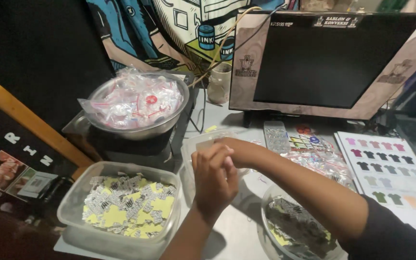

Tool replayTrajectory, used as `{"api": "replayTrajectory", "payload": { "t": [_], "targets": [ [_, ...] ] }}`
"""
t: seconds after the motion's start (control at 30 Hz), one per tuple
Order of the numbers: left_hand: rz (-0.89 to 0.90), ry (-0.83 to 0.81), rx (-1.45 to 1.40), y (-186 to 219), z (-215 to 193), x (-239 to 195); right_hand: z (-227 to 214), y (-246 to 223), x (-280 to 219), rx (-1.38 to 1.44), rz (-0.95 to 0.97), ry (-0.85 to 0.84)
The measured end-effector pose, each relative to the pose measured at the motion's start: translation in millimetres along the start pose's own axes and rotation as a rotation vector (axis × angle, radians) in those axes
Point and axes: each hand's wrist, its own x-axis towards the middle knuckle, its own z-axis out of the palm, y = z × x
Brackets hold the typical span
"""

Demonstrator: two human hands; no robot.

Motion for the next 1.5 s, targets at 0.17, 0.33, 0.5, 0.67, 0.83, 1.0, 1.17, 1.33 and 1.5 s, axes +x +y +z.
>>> {"api": "replayTrajectory", "payload": {
  "t": [0.17, 0.33, 0.5, 0.67, 0.83, 1.0, 1.17, 1.33, 1.5],
  "targets": [
    [0.327, -0.029, 0.275, 1, 15, -24, -88, -182, -37, -0.133, 0.150, -0.114],
    [0.314, -0.131, 0.168, 17, -3, -6, -215, -395, -96, -0.247, 0.284, -0.220],
    [0.221, -0.132, 0.099, 21, -2, -5, -276, -475, -141, -0.005, 0.198, -0.004],
    [0.030, -0.156, 0.186, 28, 5, -2, -277, -438, -195, 0.438, 0.232, 0.370],
    [0.058, -0.280, 0.268, 39, 9, 6, -284, -439, -258, 0.670, 0.381, 0.521],
    [0.047, -0.413, 0.206, 48, 21, -12, -269, -424, -309, 0.712, 0.526, 0.575],
    [-0.090, -0.636, -0.040, 61, 32, -32, -252, -415, -340, 0.783, 0.471, 0.482],
    [-0.395, -0.800, -0.303, 66, 44, -51, -254, -422, -350, 0.644, 0.368, 0.432],
    [-0.637, -0.885, -0.397, 68, 47, -50, -254, -425, -357, 0.625, 0.297, 0.443]
  ]
}}
